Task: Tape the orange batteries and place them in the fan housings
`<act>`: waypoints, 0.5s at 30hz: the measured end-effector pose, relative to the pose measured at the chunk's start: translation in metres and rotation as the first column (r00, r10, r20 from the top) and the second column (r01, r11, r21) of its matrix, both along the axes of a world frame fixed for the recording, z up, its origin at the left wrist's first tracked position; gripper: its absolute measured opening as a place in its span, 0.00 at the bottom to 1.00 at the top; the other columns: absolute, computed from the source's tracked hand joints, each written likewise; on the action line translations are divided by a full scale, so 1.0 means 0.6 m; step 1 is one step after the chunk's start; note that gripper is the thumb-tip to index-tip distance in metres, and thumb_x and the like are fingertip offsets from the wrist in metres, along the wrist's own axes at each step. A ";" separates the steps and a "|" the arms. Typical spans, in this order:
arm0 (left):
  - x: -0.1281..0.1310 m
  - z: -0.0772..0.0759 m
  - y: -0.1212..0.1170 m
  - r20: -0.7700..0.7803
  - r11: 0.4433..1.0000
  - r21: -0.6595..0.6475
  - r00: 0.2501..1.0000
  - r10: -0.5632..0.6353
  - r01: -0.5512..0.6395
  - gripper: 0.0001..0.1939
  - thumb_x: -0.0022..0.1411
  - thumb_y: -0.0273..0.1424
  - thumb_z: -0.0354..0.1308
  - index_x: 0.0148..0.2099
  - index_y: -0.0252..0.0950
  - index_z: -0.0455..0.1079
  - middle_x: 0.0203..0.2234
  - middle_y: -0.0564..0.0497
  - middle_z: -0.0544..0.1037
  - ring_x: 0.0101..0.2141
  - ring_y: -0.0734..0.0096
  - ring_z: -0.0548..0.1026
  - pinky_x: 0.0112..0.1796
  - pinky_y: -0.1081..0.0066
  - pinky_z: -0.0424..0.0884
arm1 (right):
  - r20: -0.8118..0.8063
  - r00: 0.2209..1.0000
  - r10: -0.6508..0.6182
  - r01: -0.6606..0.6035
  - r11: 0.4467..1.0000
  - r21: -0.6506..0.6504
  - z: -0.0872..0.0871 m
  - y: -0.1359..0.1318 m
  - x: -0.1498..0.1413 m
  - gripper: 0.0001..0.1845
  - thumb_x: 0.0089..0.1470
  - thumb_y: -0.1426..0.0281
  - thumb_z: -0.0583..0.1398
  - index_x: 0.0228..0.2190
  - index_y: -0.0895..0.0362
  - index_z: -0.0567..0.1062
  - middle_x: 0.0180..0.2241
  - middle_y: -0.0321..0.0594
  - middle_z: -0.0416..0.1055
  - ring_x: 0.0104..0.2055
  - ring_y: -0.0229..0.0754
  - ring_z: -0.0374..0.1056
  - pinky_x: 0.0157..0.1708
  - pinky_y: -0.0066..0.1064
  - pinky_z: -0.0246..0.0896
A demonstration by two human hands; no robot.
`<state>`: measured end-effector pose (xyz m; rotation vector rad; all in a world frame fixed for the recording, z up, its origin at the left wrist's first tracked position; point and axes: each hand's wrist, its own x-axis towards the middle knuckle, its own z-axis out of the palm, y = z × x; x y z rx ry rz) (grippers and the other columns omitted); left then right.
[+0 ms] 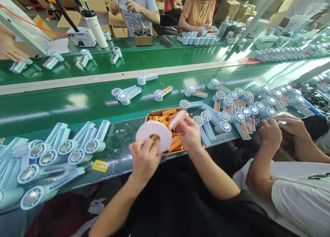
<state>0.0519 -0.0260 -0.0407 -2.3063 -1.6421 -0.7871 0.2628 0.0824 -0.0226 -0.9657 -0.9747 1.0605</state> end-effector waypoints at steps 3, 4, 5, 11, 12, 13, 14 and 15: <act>0.004 -0.003 0.013 0.023 0.986 -0.143 0.996 -0.084 0.087 0.26 0.61 0.37 0.72 0.61 0.41 0.78 0.49 0.41 0.84 0.47 0.50 0.71 0.47 0.52 0.67 | -0.086 0.941 -0.328 0.338 0.893 0.297 0.029 0.061 0.087 0.17 0.61 0.48 0.66 0.43 0.46 0.80 0.50 0.40 0.82 0.58 0.44 0.76 0.60 0.37 0.74; -0.003 0.006 0.036 0.021 0.961 -0.232 0.989 -0.148 0.149 0.31 0.58 0.40 0.74 0.63 0.42 0.77 0.53 0.40 0.83 0.50 0.47 0.71 0.49 0.50 0.67 | -0.101 0.933 -0.347 0.360 0.881 0.307 0.041 0.075 0.112 0.16 0.61 0.49 0.66 0.43 0.45 0.80 0.53 0.40 0.81 0.60 0.44 0.75 0.61 0.37 0.72; -0.013 0.020 0.069 0.025 0.911 -0.342 0.972 -0.234 0.229 0.35 0.55 0.43 0.76 0.64 0.44 0.76 0.56 0.41 0.82 0.54 0.45 0.71 0.51 0.50 0.68 | -0.099 0.941 -0.325 0.339 0.895 0.291 0.050 0.082 0.130 0.16 0.60 0.50 0.68 0.44 0.44 0.79 0.53 0.39 0.81 0.60 0.44 0.75 0.61 0.36 0.73; -0.021 0.101 0.407 0.024 0.796 -0.602 0.998 -0.060 0.062 0.21 0.72 0.48 0.55 0.59 0.48 0.79 0.57 0.49 0.81 0.58 0.51 0.73 0.57 0.58 0.70 | -0.226 0.960 -0.162 0.197 0.970 0.141 0.029 0.054 0.098 0.30 0.45 0.61 0.79 0.48 0.45 0.78 0.38 0.32 0.84 0.41 0.40 0.83 0.38 0.28 0.81; -0.015 0.103 0.466 -0.004 0.823 -0.567 1.000 0.025 -0.022 0.24 0.73 0.46 0.53 0.65 0.45 0.75 0.63 0.46 0.76 0.64 0.45 0.68 0.61 0.52 0.67 | -0.233 0.961 -0.150 0.186 0.973 0.140 0.024 0.052 0.089 0.29 0.44 0.62 0.80 0.46 0.45 0.79 0.37 0.32 0.84 0.40 0.41 0.83 0.36 0.27 0.80; -0.009 0.103 0.520 -0.022 0.832 -0.548 0.996 0.084 -0.083 0.27 0.73 0.44 0.52 0.69 0.41 0.70 0.68 0.42 0.70 0.68 0.39 0.62 0.64 0.46 0.63 | -0.233 0.963 -0.136 0.173 0.975 0.143 0.022 0.053 0.084 0.28 0.43 0.63 0.80 0.45 0.45 0.80 0.36 0.31 0.84 0.40 0.42 0.84 0.35 0.28 0.81; -0.005 0.100 0.567 -0.040 0.829 -0.545 0.992 0.122 -0.124 0.28 0.73 0.44 0.53 0.70 0.38 0.69 0.70 0.38 0.67 0.70 0.34 0.58 0.64 0.41 0.62 | -0.226 0.967 -0.119 0.155 0.977 0.148 0.022 0.055 0.084 0.27 0.43 0.63 0.80 0.44 0.45 0.80 0.36 0.31 0.84 0.40 0.43 0.84 0.36 0.29 0.81; -0.005 0.095 0.608 -0.049 0.825 -0.552 0.992 0.116 -0.124 0.29 0.73 0.44 0.53 0.69 0.35 0.69 0.70 0.34 0.66 0.70 0.30 0.56 0.63 0.39 0.62 | -0.210 0.973 -0.098 0.131 0.980 0.152 0.024 0.057 0.089 0.26 0.43 0.64 0.80 0.44 0.44 0.81 0.35 0.31 0.85 0.39 0.44 0.84 0.37 0.32 0.82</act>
